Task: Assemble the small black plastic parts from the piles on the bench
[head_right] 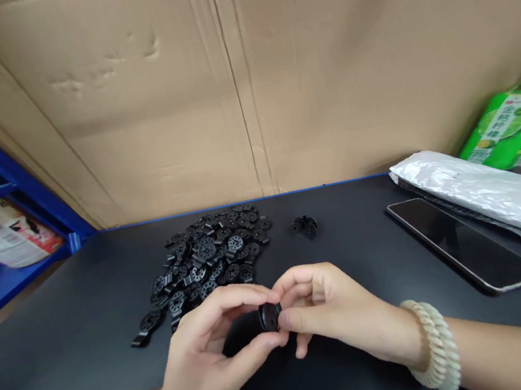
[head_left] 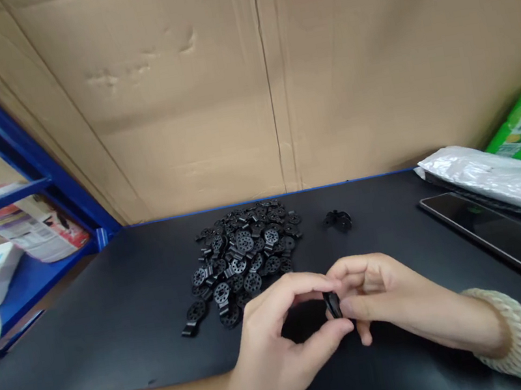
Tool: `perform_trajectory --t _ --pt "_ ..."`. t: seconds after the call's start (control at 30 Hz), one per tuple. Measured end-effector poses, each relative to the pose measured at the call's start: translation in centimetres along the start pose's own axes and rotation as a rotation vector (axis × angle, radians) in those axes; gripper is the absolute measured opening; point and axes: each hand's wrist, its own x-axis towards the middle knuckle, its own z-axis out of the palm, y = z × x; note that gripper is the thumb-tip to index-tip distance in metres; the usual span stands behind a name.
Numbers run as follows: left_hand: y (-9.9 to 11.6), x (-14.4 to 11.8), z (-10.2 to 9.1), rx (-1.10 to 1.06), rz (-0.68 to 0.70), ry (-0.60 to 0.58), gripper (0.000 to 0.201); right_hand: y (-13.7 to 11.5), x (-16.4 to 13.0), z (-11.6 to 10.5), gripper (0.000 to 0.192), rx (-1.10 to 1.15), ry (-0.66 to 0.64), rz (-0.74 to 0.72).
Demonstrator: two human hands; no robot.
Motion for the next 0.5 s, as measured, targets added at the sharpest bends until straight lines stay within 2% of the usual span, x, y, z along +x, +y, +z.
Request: perform_trajectory --t 0.3,0.4,0.5 --pt "0.0 0.4 0.2 0.015 0.091 -0.046 0.026 -1.2 -0.5 0.5 0.027 0.017 -0.115 0.045" --pt "-0.2 0.5 0.2 -0.008 0.067 -0.032 0.025 -1.0 -0.2 0.4 0.021 0.038 -0.164 0.061" --pt "-0.3 0.5 0.2 -0.079 -0.026 -0.037 0.024 -0.8 -0.1 0.3 0.026 0.084 -0.230 0.083"
